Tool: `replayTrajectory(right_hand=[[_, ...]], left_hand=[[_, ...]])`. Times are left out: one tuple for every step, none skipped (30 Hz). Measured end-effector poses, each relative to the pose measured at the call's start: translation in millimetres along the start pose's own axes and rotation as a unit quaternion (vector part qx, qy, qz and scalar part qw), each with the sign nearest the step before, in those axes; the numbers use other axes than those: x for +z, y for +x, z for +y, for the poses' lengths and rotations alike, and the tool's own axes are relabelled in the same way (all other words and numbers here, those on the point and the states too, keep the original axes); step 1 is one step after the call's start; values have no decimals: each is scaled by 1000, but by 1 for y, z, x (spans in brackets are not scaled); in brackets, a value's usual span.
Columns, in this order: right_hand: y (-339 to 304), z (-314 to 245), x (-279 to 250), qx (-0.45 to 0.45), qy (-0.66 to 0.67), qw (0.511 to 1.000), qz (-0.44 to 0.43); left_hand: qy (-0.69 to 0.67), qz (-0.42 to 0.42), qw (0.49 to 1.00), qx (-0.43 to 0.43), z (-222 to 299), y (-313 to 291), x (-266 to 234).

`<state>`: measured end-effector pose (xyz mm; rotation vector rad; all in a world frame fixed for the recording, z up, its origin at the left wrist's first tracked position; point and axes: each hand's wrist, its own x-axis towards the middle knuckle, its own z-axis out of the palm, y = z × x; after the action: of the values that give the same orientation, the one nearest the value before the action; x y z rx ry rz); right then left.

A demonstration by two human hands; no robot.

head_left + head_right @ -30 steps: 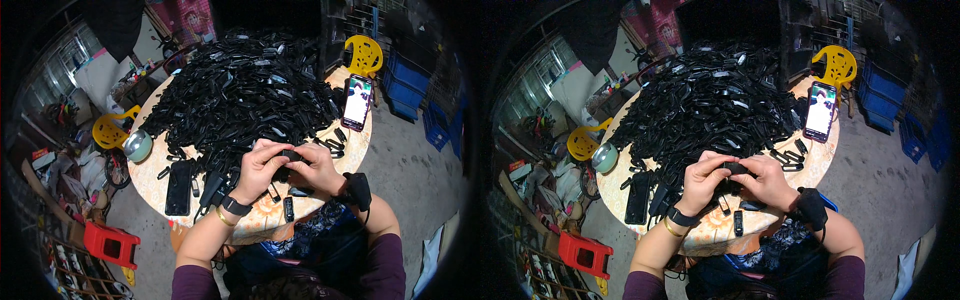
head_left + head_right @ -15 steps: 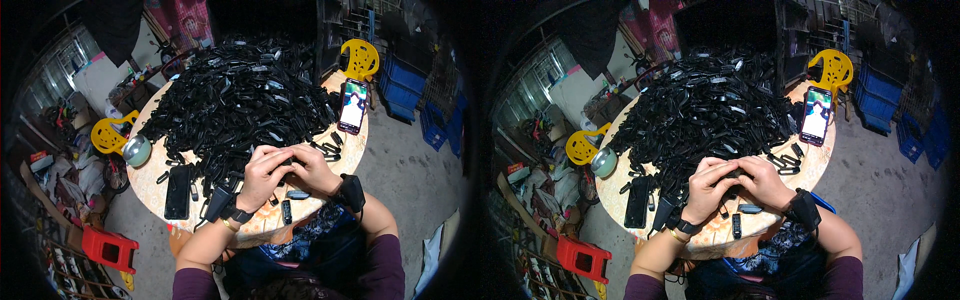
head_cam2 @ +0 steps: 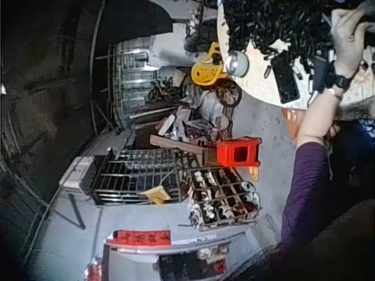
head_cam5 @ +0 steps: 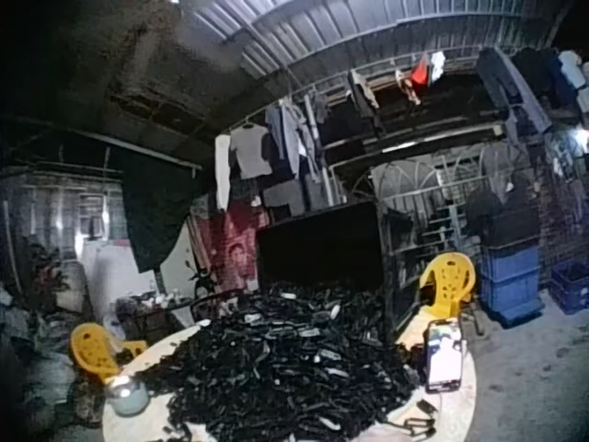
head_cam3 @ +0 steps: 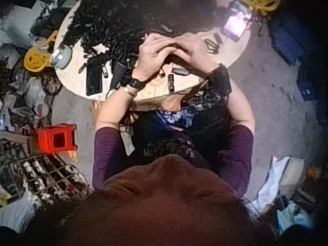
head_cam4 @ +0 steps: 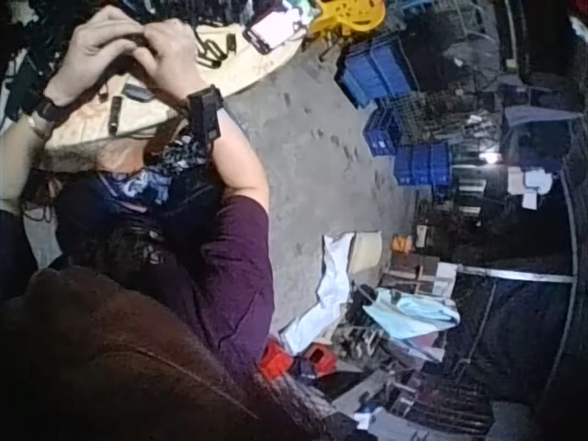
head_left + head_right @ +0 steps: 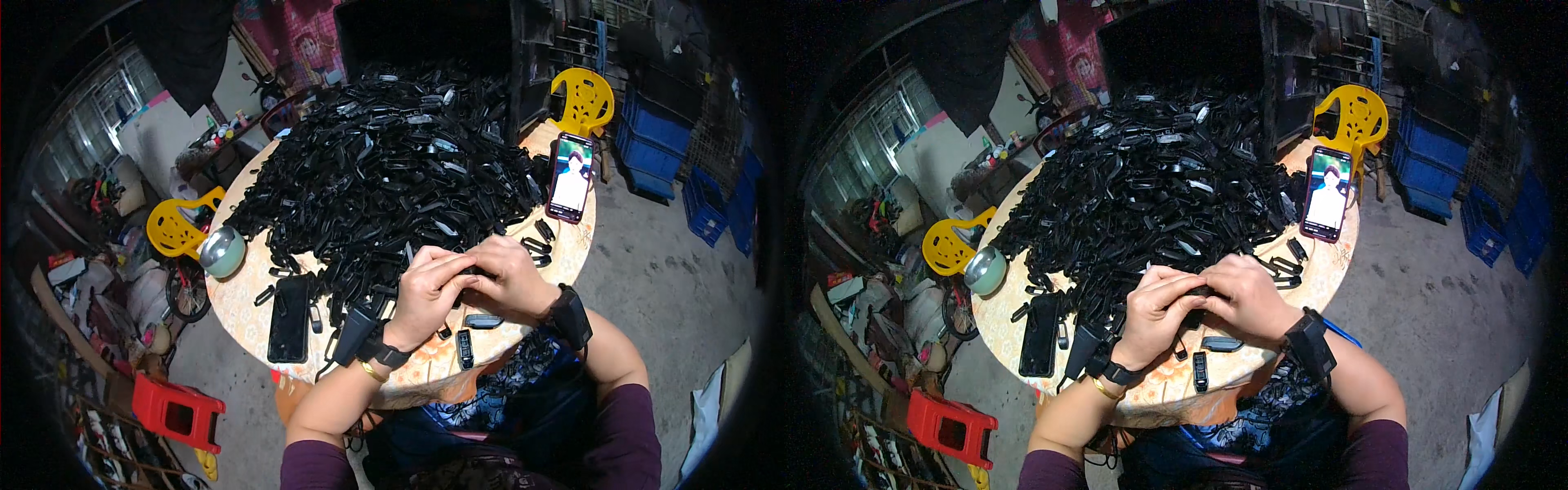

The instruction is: Sorting and inspecting a large pile of black plastic or metal buckle components on a table.

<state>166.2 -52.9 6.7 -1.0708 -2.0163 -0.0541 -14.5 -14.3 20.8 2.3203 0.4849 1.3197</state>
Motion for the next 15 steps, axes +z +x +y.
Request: replayTrajectory(right_hand=[[7,-2,-10,3,20,999,-37],[11,1,-15,5,14,999,-37],[10,9,-20,10,7,999,-38],[8,23,-26,42,-6,998,-41],[5,37,-29,104,34,994,-8],[3,52,-34,176,3,984,7],[4,61,-36,245,-23,969,23],[6,65,-33,244,-24,969,23],[10,67,-28,265,-36,963,25],[14,67,-24,285,-49,957,27],[18,65,-19,263,-81,961,26],[21,66,-14,258,-102,960,29],[25,70,-10,254,-123,959,32],[27,73,-7,255,-124,958,33],[31,77,-5,256,-105,961,23]], left_hand=[[2,-1,1000,-16,0,-1,1],[11,-5,1000,0,-2,-2,1],[8,-6,1000,0,-4,-3,3],[12,-46,998,33,1,-2,3],[17,-86,994,66,5,-2,3],[13,-135,987,92,3,-4,8],[22,-173,978,113,4,-8,12],[37,-207,967,141,4,-10,15],[51,-241,954,169,4,-13,18],[46,-269,948,161,4,-14,19],[46,-269,948,161,4,-15,19],[19,-270,950,157,6,-15,19],[-7,-270,951,152,6,-15,19],[-24,-283,950,130,6,-15,19],[-24,-282,950,130,6,-15,19]])
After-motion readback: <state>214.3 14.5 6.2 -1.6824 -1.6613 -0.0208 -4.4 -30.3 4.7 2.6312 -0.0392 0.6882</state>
